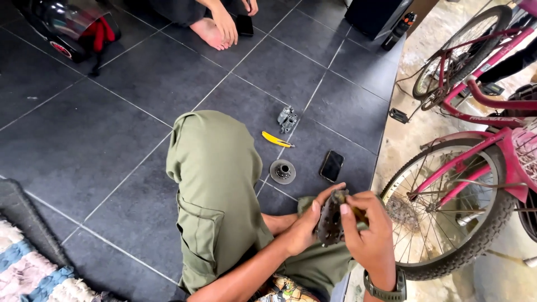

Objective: A person manually cleans the surface of a motorcycle clutch hub using sandpaper.

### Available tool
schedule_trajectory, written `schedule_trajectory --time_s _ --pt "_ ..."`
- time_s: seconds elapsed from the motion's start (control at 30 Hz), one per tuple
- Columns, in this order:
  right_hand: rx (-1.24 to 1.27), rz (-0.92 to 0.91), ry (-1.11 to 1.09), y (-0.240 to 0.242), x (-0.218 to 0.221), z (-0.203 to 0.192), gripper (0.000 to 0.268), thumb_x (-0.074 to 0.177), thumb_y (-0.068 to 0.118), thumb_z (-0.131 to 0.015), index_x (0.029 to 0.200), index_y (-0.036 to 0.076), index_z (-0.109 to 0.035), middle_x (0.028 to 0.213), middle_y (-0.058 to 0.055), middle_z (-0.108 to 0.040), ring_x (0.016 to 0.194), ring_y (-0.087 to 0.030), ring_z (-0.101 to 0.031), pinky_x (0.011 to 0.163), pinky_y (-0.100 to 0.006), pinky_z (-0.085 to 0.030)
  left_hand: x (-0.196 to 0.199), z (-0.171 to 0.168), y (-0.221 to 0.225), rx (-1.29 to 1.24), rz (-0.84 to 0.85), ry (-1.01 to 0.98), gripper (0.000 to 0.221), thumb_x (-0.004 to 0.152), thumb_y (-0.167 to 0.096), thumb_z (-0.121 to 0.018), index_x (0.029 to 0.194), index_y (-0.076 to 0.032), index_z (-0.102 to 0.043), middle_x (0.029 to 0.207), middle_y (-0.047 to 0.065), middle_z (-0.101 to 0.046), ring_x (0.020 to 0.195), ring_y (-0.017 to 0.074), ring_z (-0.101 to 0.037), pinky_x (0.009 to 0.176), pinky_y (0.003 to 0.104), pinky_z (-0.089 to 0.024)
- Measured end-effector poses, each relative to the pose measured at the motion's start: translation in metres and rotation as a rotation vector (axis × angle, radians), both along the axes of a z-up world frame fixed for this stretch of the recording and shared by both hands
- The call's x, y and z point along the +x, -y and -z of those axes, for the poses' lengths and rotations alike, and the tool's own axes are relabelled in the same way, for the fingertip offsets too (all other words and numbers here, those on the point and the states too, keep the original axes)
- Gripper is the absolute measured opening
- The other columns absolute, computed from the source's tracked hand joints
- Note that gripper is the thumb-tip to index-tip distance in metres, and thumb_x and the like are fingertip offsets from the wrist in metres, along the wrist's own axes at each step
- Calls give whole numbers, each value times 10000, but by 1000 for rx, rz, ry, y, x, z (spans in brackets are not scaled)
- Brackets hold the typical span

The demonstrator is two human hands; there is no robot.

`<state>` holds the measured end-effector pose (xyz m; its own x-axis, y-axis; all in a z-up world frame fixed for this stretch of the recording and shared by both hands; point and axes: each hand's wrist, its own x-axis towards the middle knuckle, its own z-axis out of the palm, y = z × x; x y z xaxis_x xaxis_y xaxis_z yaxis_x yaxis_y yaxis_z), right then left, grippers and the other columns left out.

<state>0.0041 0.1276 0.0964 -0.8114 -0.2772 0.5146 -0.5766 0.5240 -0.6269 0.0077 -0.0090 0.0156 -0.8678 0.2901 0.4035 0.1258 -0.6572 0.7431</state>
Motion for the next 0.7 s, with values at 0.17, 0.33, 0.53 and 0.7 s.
schedule_trajectory --time_s 0.17,0.33,0.53,0.7 --pt "3 57 -34 1 -1 -3 102 912 -29 -646 1004 -43 -604 920 -87 -627 647 -123 -505 589 -245 -437 -1 5 -2 138 107 22 784 1040 -573 -318 1650 -106 -164 1638 147 -309 1455 311 -363 1182 508 -320" --pt "-5 5 -50 -2 6 -5 157 888 -31 -657 1037 -40 -609 1035 -122 -691 743 -166 -602 675 -266 -497 4 2 -4 120 92 -6 777 1058 -507 -399 1641 -52 -162 1638 170 -303 1493 297 -331 1242 467 -268" --pt "-40 10 -68 -1 0 -6 141 889 -48 -664 1018 -50 -606 972 -111 -667 625 -114 -506 571 -231 -415 2 -7 5 9 7 -72 751 1067 -485 -369 1626 -26 -166 1689 188 -212 1569 315 -201 1273 478 -157" --pt "-13 32 -98 1 -2 -5 88 904 -32 -656 977 -50 -610 924 -102 -648 607 -113 -482 548 -236 -398 2 -2 2 87 87 2 737 1074 -475 -373 1643 -60 -156 1652 162 -282 1474 298 -343 1196 463 -328"
